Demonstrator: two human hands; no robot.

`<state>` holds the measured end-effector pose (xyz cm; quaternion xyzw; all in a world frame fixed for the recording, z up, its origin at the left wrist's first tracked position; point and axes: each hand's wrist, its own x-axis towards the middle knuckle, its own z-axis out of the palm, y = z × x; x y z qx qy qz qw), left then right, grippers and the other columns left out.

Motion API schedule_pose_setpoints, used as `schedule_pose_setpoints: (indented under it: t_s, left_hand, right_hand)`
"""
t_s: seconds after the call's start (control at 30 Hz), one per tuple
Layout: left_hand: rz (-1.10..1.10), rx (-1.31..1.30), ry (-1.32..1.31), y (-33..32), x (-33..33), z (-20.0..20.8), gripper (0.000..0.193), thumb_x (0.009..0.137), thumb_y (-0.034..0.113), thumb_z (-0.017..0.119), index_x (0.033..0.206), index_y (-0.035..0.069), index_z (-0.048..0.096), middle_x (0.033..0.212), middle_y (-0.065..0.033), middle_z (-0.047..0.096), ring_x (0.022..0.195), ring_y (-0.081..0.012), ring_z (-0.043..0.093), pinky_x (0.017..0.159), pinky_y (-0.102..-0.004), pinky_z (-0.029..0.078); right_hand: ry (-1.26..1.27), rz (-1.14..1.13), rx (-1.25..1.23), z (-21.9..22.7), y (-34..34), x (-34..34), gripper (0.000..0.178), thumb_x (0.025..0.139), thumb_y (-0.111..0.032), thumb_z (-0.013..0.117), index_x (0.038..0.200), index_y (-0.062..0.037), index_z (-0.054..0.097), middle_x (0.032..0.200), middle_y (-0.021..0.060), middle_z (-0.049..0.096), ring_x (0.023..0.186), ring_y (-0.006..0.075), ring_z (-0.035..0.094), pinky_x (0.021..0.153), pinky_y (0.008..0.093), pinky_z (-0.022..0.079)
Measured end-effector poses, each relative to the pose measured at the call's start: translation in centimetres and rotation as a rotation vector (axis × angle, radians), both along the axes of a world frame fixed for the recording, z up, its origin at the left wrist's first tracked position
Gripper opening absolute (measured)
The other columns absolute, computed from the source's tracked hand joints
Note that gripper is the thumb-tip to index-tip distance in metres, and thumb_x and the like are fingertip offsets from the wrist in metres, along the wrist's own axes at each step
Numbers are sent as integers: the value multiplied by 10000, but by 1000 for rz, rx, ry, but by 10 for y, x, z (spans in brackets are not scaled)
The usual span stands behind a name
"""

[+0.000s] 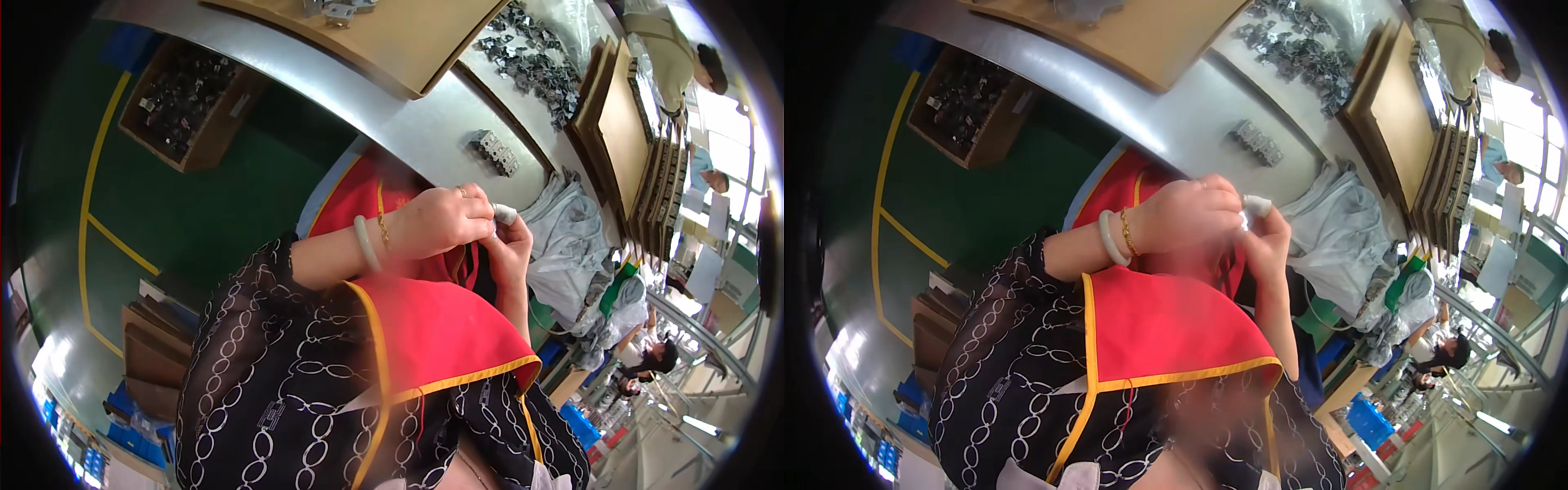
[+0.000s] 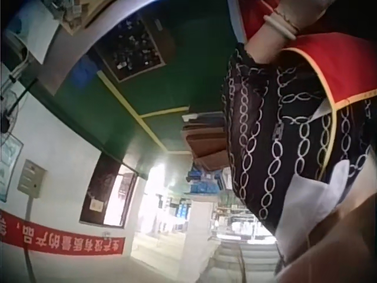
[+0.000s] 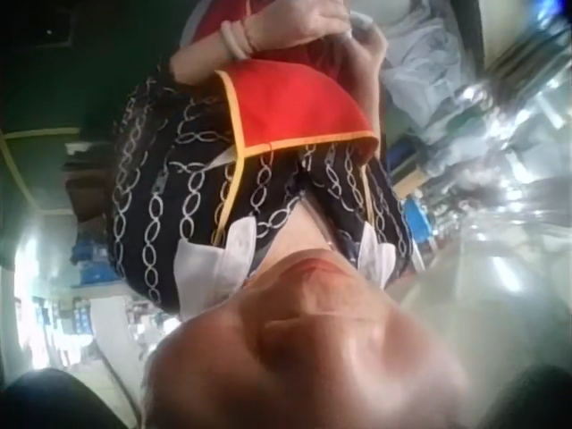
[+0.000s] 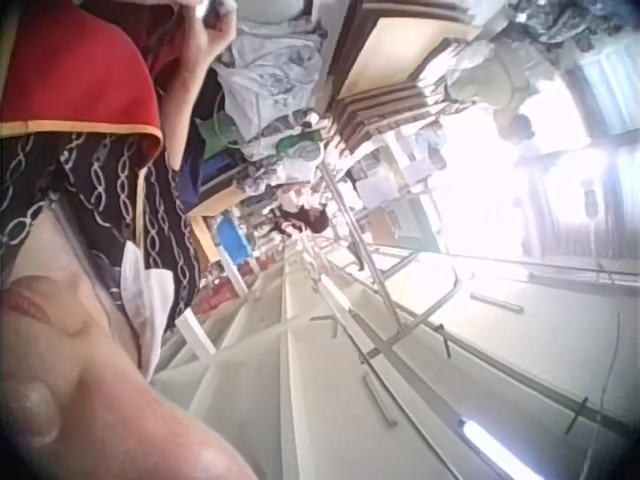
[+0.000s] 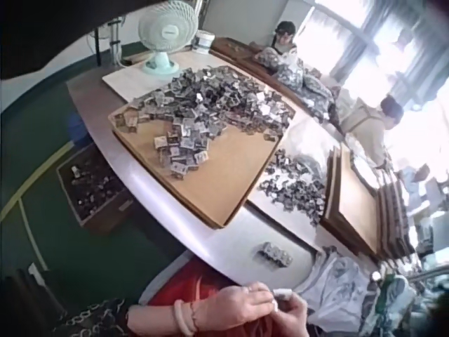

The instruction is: Assembling small metal and plastic components into sets at a factory workstation.

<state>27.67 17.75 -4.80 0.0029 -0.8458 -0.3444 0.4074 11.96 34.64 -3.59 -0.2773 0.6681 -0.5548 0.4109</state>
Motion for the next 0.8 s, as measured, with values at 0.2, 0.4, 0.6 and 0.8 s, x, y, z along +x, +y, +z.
schedule_pose_setpoints:
  t_s: [0.2, 0.4, 0.6, 0.8]
  left_hand:
    - [-17, 35, 71, -1, 7, 20, 113, 823, 146, 665, 935, 147, 669, 951, 17, 634, 993, -181, 663, 662, -276, 543]
    - [-18, -80, -22, -10, 9, 15, 66, 799, 138, 651, 812, 147, 587, 804, -7, 552, 820, -189, 616, 621, -276, 529]
    - [113, -134, -249, -27, -5, 5, 92, 771, 102, 646, 810, 120, 564, 777, -45, 553, 741, -214, 615, 586, -306, 535]
    - [389, -118, -580, -55, -30, -1, 233, 762, 99, 645, 944, -35, 704, 781, -117, 612, 727, -208, 644, 578, -282, 541]
  right_hand:
    - [-91, 52, -28, 21, 3, 8, 352, 868, -7, 778, 1191, 34, 646, 1113, 88, 709, 995, 152, 680, 894, 293, 548]
    - [-224, 77, 160, 18, -5, 14, 631, 846, -216, 869, 1349, 31, 579, 1285, 95, 668, 1171, 190, 635, 1024, 348, 486]
    - [-90, -40, 44, 17, -7, -6, 743, 901, -254, 817, 1455, 84, 454, 1403, 217, 595, 1216, 287, 632, 1078, 435, 468]
    - [144, -334, -9, 24, -15, -47, 279, 1025, -45, 607, 1286, 50, 619, 1204, 173, 712, 935, 175, 670, 893, 318, 541]
